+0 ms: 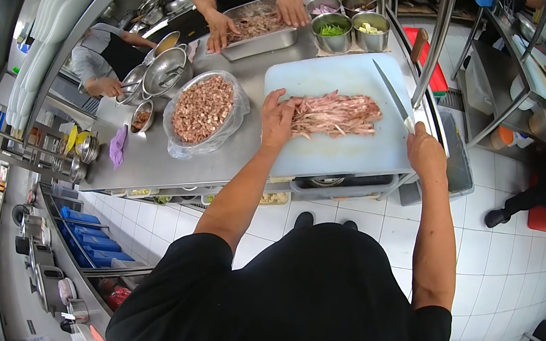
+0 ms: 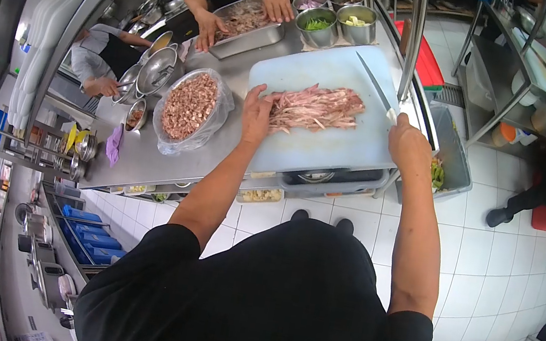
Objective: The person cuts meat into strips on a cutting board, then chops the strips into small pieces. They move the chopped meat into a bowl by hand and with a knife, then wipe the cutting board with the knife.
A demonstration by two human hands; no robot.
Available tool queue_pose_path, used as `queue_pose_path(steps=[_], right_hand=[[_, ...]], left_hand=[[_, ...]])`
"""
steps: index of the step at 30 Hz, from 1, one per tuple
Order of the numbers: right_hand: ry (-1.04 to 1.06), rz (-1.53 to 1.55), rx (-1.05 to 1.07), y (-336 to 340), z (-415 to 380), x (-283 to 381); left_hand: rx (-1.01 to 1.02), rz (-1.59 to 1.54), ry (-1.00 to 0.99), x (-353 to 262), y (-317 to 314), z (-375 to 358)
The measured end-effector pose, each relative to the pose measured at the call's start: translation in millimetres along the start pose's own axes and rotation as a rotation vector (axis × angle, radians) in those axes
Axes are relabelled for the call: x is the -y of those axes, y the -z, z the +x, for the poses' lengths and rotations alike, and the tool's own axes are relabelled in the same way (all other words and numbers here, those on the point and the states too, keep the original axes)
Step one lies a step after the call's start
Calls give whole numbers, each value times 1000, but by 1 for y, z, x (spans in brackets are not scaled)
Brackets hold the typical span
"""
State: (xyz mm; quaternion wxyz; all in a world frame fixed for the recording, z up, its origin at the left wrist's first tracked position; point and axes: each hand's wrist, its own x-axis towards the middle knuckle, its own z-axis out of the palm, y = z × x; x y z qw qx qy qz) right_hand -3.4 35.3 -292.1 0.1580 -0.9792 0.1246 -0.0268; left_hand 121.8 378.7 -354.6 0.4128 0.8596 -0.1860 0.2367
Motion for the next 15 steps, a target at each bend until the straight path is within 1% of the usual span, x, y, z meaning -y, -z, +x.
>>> queue_pose_path(steps=[1, 4, 7, 10, 13, 15], right_hand=[[-2, -3, 5, -1, 1, -1], [-6, 0, 15, -2, 2, -1], [-14, 5, 19, 0, 1, 0], [-37, 3, 32, 3, 1, 2], [-44, -2, 38, 3, 1, 3], [-37, -3, 33, 2, 1, 2]], left_hand=[[22, -21, -32, -1, 0, 1], [68, 170, -183, -1, 0, -1], [89, 203, -233, -5, 0, -4], [42, 145, -91, -4, -5, -3], [83, 143, -3, 15, -5, -1], [83, 169, 10, 6, -3, -3]])
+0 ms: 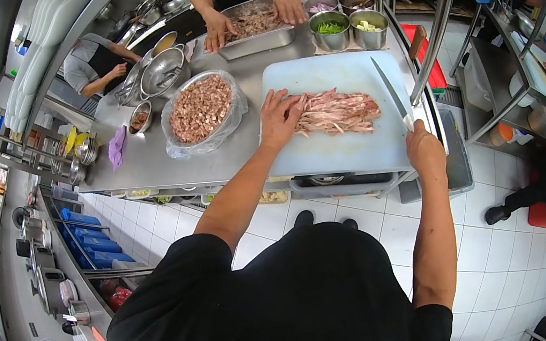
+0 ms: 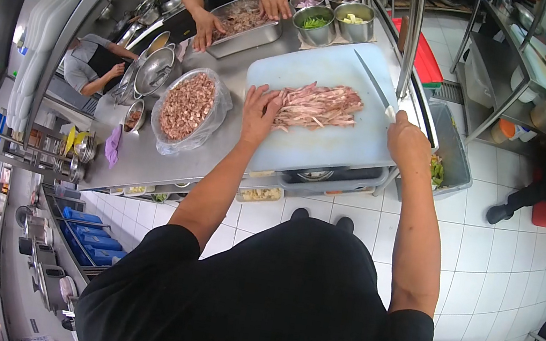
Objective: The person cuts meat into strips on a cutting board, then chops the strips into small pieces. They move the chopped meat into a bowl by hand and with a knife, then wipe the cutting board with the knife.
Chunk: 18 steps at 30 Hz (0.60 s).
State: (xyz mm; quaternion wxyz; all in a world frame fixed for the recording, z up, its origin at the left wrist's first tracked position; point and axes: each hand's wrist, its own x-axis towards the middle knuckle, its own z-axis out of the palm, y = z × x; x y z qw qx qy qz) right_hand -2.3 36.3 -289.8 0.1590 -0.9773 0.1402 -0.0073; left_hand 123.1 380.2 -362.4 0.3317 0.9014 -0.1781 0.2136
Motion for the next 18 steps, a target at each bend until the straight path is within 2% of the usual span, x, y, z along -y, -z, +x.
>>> queue_pose_path(steps=[7, 10, 13, 16, 18], right_hand=[[15, 15, -16, -1, -1, -1], [15, 16, -13, -1, -1, -1], [26, 15, -21, -3, 0, -2], [30, 13, -22, -3, 1, -3], [33, 10, -24, -3, 0, -3]], left_hand=[[40, 108, 3, -10, 1, -1], [72, 61, 65, 1, -5, 2], [95, -63, 94, 13, -5, 5], [54, -447, 152, 30, -8, 12], [19, -622, 303, 19, 0, 19]])
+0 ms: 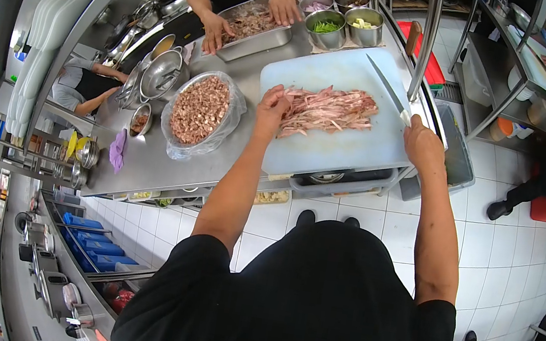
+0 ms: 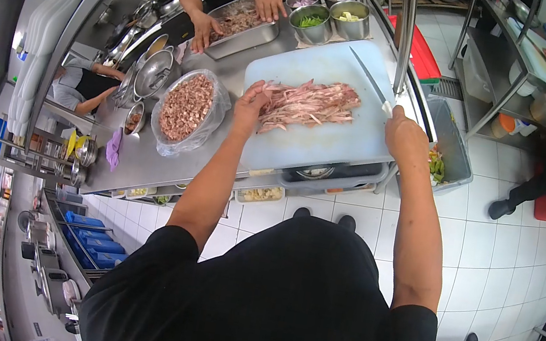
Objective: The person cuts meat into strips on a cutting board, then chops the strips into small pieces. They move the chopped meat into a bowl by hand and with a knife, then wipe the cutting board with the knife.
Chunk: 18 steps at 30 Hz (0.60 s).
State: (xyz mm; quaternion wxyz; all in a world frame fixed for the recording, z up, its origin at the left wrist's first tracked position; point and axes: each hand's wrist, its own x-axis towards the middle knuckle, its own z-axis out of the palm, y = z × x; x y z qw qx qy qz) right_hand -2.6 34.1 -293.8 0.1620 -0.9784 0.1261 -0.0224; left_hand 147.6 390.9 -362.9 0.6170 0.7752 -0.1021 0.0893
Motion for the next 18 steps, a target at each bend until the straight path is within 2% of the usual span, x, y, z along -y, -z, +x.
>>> queue_pose_path(steps=[3, 5, 6, 8, 10, 13, 16, 18], right_hand=[[7, -9, -5, 0, -1, 0], [6, -13, -5, 0, 0, 0], [7, -13, -2, 0, -1, 0], [4, -9, 1, 0, -1, 0], [-4, 5, 1, 2, -4, 1], [-7, 23, -5, 5, -6, 1], [-6, 13, 4, 2, -2, -1], [16, 13, -20, -4, 0, -5]], left_hand=[[17, -150, 281, -44, 6, 4], [82, -130, 367, -75, 11, 4], [126, -80, 346, -87, 13, 2], [199, 155, 81, -75, 22, 5], [251, 514, -410, -25, 36, 11], [258, 750, -542, -35, 44, -1], [211, 347, -107, -60, 43, -16], [190, 174, 21, -63, 46, -15]])
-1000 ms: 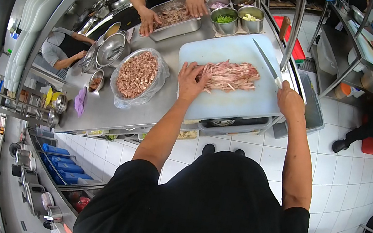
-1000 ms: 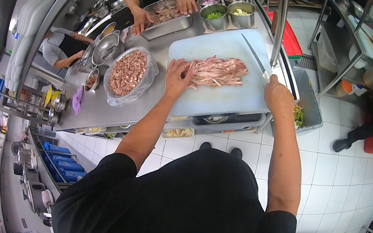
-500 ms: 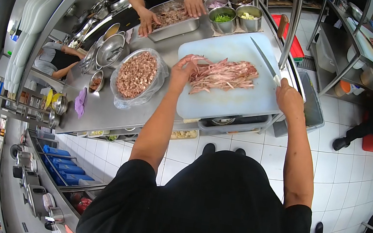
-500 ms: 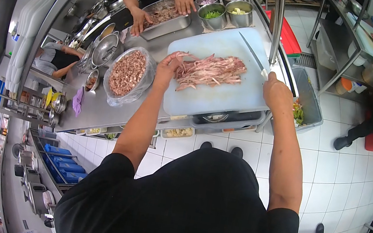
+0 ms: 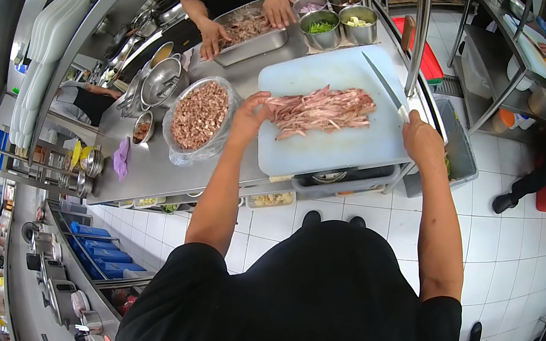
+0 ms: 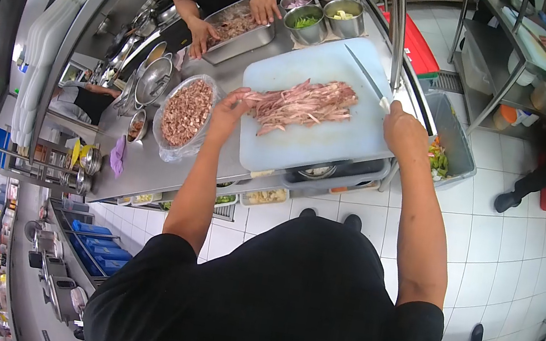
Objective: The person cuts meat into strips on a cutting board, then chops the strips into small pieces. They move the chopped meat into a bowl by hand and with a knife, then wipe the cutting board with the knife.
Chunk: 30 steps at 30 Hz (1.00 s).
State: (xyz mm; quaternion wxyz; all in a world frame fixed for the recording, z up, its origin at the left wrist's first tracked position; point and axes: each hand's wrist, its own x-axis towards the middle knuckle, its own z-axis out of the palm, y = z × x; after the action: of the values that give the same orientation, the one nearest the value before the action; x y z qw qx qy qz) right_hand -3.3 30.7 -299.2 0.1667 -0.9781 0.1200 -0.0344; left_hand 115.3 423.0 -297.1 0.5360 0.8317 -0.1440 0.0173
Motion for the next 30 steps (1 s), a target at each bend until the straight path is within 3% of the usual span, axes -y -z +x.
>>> queue_pose_path(steps=[4, 7, 10, 13, 16, 22, 25, 28, 30], right_hand=[[38, 16, -57, -6, 0, -4], [-4, 6, 0, 1, -1, 1], [-15, 5, 24, 4, -3, 3], [-23, -5, 24, 3, -2, 2], [-12, 0, 8, 1, -1, 2], [-8, 25, -16, 0, -5, 0], [-3, 29, -29, -2, -7, -4], [-7, 29, -14, 0, -7, -2], [-15, 28, -5, 1, -6, -2]], left_hand=[[-28, -152, -1, 8, 18, 13], [17, -182, 58, -37, 29, 4], [64, -101, 111, -30, 42, 8], [195, 59, 32, -24, 36, 12], [243, 63, 152, -9, 10, 17], [253, 730, -408, 9, -22, 16], [267, 946, -312, 20, -20, 11], [224, 694, -291, 8, -24, 2], [265, 839, -274, 11, -28, 0]])
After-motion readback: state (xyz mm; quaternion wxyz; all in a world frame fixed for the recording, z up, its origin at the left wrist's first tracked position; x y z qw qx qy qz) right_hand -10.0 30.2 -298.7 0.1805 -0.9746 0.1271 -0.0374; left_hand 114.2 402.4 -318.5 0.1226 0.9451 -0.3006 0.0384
